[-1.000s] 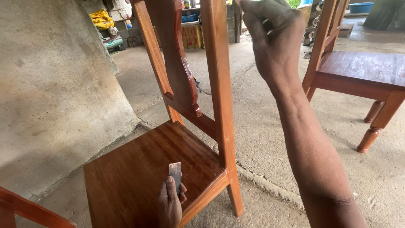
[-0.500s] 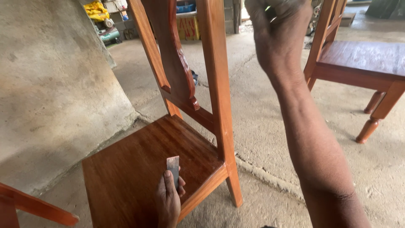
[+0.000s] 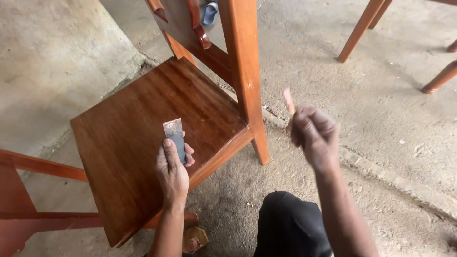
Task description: The person uses a metal scraper to remove old finish from the edges of a wooden chair. They then apply a reddish filler paste to the edges using a small wooden stick and smooth it with the scraper.
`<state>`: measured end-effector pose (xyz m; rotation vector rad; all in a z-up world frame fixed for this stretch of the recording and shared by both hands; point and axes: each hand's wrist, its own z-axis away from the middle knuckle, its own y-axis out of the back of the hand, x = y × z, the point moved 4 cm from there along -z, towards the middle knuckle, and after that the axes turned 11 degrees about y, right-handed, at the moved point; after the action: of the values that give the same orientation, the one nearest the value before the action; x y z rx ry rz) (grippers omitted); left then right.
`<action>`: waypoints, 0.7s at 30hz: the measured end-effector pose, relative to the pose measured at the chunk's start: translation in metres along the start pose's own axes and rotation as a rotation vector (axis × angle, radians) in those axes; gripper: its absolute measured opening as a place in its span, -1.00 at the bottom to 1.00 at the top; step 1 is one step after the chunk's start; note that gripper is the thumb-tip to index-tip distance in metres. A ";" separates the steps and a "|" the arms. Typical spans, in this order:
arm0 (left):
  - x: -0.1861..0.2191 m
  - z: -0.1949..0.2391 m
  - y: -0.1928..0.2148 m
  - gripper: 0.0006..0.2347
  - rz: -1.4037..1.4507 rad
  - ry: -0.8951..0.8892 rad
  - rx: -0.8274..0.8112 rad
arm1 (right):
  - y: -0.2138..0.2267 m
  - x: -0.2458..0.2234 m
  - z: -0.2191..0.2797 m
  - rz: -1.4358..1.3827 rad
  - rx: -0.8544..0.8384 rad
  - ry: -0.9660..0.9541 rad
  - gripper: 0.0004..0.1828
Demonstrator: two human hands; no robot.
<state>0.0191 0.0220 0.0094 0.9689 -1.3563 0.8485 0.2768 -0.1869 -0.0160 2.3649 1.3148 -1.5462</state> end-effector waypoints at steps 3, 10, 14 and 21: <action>-0.004 -0.001 -0.003 -0.51 -0.010 -0.032 0.014 | 0.010 0.042 0.024 -0.020 0.032 -0.137 -0.83; -0.003 -0.001 -0.009 -0.48 -0.038 -0.050 0.050 | 0.043 0.085 0.064 -0.081 0.111 -0.218 -0.84; -0.003 0.001 -0.014 -0.47 -0.068 -0.097 0.064 | 0.055 0.099 0.080 -0.063 0.145 -0.279 -0.83; -0.003 0.002 -0.019 -0.49 -0.095 -0.185 0.045 | 0.067 0.129 0.090 -0.038 0.044 -0.433 -0.81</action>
<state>0.0360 0.0129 0.0046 1.1604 -1.4406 0.7346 0.2736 -0.1887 -0.1870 1.8779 1.2357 -1.9679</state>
